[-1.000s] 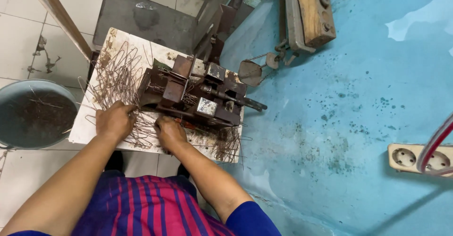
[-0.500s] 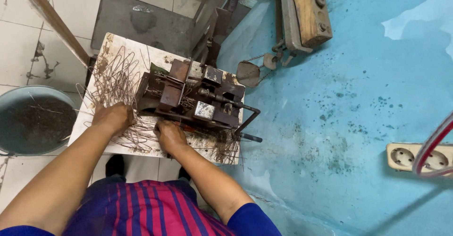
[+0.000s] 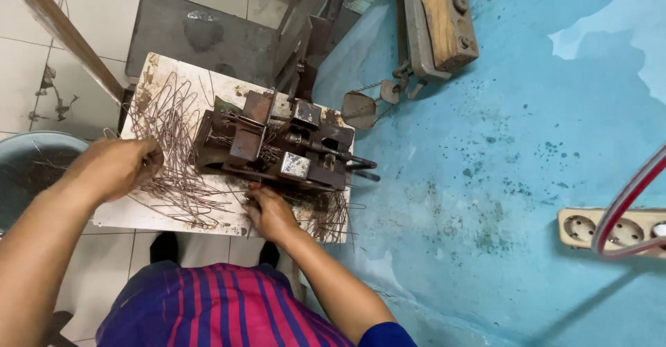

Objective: Operating a manual winding machine to wind wire onto a metal core

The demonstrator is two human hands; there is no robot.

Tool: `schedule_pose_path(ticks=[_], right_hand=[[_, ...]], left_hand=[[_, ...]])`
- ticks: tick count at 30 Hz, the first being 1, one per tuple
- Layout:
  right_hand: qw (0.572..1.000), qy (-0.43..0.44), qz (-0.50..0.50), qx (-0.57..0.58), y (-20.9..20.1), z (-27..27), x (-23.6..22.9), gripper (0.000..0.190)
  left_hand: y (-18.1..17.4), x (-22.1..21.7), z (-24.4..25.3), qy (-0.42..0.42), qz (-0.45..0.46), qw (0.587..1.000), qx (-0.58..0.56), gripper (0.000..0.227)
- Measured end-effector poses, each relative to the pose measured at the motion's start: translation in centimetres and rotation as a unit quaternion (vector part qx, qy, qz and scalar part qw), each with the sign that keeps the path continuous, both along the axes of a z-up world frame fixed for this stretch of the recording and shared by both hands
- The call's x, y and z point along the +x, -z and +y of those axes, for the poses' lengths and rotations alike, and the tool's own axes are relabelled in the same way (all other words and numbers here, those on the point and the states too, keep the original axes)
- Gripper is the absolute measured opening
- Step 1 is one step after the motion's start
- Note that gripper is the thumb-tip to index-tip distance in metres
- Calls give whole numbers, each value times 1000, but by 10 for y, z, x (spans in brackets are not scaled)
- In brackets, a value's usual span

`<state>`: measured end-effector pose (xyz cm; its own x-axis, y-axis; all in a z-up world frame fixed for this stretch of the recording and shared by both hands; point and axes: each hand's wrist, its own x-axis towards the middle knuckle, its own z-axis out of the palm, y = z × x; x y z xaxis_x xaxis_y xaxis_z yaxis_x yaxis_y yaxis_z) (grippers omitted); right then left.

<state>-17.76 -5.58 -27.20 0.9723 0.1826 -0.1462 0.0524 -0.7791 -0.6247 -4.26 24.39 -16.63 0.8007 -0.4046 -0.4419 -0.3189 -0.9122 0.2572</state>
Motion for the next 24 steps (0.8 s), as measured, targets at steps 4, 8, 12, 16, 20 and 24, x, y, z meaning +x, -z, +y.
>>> schedule_pose_path(ticks=[4,8,12,16,20,24], right_hand=[[999,23,-14,30,-74,0,-5,42],[992,42,-63,99,-139,0,-4,33],[985,87,-98,112,-168,-13,-3,28],[974,133,-139,115,-188,-32,-7,19],[980,156,-44,112,-191,-55,-7,16],[982,150,-50,107,-186,-70,-6,14]], left_hand=[[-54,-3,-3,30,-65,996,-46,20],[-98,-4,-22,-17,27,988,-152,23],[-102,0,-43,-13,91,968,-236,25],[-98,3,-64,7,76,960,-269,29],[-98,0,-81,12,83,950,-299,29],[-88,4,-91,8,74,943,-324,28]])
